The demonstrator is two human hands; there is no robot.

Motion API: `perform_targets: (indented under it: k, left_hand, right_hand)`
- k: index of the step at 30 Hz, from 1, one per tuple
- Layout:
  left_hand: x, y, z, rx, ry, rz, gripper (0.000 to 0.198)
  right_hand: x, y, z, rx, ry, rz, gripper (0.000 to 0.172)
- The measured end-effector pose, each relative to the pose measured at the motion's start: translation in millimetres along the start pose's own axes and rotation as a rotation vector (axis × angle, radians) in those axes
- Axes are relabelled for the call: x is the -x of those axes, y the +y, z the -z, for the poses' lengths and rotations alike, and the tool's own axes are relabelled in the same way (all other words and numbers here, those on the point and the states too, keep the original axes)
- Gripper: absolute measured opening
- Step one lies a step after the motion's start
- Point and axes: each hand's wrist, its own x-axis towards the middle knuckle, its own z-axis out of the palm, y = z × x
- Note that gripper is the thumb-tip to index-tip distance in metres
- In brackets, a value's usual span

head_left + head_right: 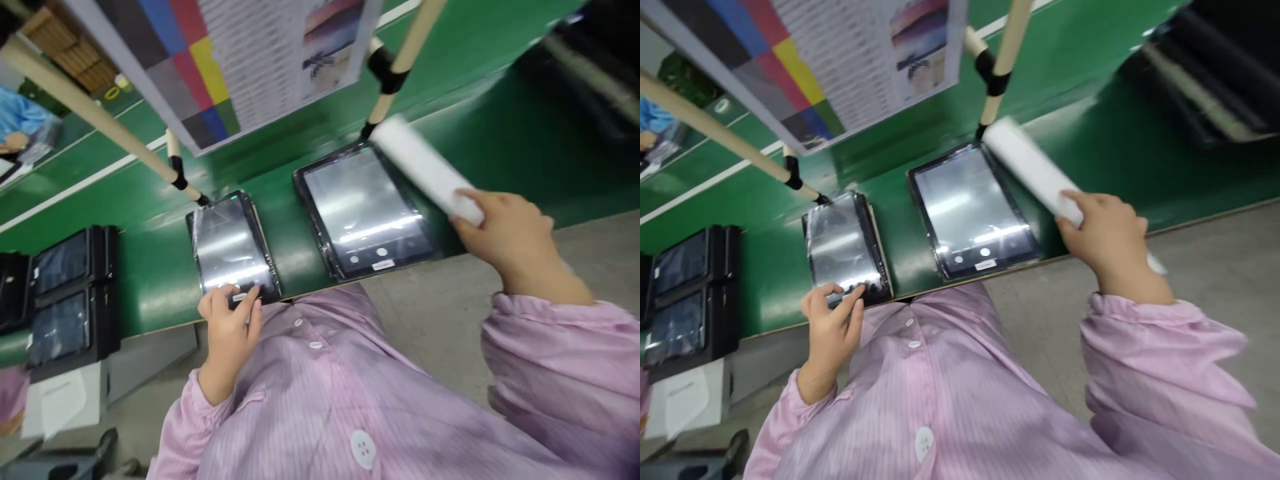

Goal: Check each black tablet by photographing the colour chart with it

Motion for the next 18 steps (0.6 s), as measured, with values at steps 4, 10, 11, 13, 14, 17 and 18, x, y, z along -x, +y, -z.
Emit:
perform_targets:
  k: [4,10,11,13,14,17,18]
  left_hand:
    - [8,-8,-1.0,-0.038,-0.015,0.070,0.024]
    - [7,-11,-8.6,-0.100,-0.152,0.031,0.031]
    - [8,-15,-8.6,-0.103,-0.159,0.019,0.033]
    - [13,-30,-7.7,-0.091,-0.133,0.012,0.040]
    - [16,-40,-7.4,-0.075,-0.108,0.032,0.049]
    - [25,-77,-9.2,0.039,-0.117,0.210,0.086]
    - [26,-88,-10.3,0.102,-0.165,0.318,0.097]
  right_hand:
    - [2,-30,-9,-0.150,0.118,-0.185,0.055]
    - [8,-65,10,-0.693,-0.016,-0.158,0.054]
    - [10,-70,11,-0.819,-0.081,-0.186,0.058]
    - [15,-75,13,-1.047,-0.212,-0.222,0.069]
    - [17,-76,13,-1.123,-0.264,-0.219,0.074]
    - [22,-73,13,-1.239,-0.330,-0.189,0.084]
    - [23,-70,13,-1.263,-0.340,-0.188,0.086]
